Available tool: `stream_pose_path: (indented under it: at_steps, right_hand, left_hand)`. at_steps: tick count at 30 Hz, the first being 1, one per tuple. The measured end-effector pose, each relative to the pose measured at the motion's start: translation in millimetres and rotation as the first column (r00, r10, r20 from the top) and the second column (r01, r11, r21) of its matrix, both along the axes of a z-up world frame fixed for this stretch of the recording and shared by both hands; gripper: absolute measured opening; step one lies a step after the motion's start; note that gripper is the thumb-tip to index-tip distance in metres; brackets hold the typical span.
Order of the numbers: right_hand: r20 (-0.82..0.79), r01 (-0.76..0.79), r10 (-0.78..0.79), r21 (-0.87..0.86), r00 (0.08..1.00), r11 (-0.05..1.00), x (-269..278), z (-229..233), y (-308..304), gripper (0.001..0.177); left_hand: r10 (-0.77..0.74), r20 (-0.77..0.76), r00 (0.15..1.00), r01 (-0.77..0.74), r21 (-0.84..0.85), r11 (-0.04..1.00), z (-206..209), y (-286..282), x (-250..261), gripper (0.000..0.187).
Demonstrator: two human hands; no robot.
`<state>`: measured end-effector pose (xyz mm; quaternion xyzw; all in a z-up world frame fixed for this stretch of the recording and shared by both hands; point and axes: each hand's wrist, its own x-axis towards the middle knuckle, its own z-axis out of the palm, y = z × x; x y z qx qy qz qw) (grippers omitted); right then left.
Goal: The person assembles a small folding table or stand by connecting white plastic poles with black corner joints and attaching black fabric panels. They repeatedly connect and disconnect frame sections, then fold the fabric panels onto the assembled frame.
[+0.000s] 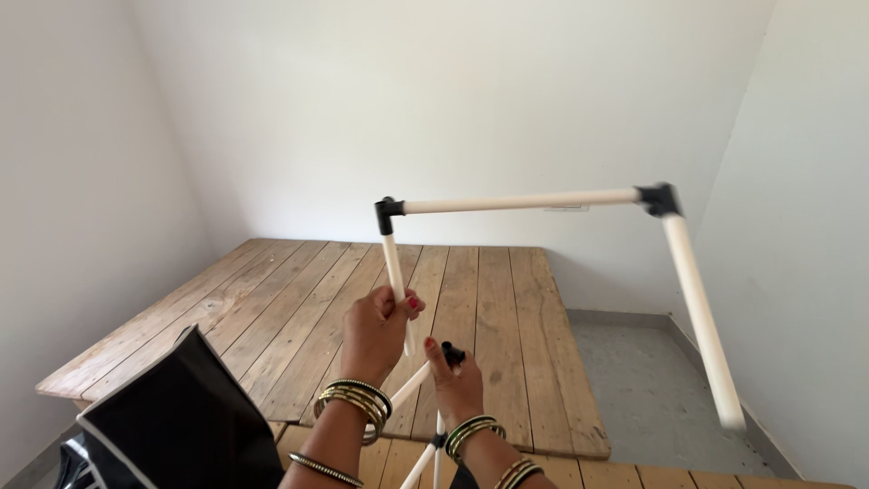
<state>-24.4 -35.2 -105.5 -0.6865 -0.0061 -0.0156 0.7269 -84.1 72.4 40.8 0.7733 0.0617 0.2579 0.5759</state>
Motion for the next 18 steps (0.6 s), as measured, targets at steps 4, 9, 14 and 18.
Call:
stream_pose_path:
  at_steps: [4,9,14,18]
  right_hand:
    - [0.013,-0.032,0.032,0.032,0.999,0.999,-5,2,-10,0.079]
    - [-0.007,-0.032,0.032,0.037,0.999,0.999,-23,11,-30,0.096]
    - [0.015,-0.004,0.004,-0.013,1.000,1.000,-48,20,-53,0.099]
    - [0.036,0.001,-0.001,0.009,0.999,1.000,-66,28,-69,0.095]
  left_hand:
    - [0.068,-0.039,0.997,-0.069,-0.030,0.997,-2,-2,-16,0.016]
    - [0.095,-0.065,0.993,-0.098,-0.054,0.994,-2,-11,-39,0.016]
    - [0.084,-0.012,0.996,-0.085,-0.103,0.991,-5,-23,-66,0.016]
    - [0.097,-0.022,0.995,-0.099,-0.105,0.990,-8,-33,-95,0.015]
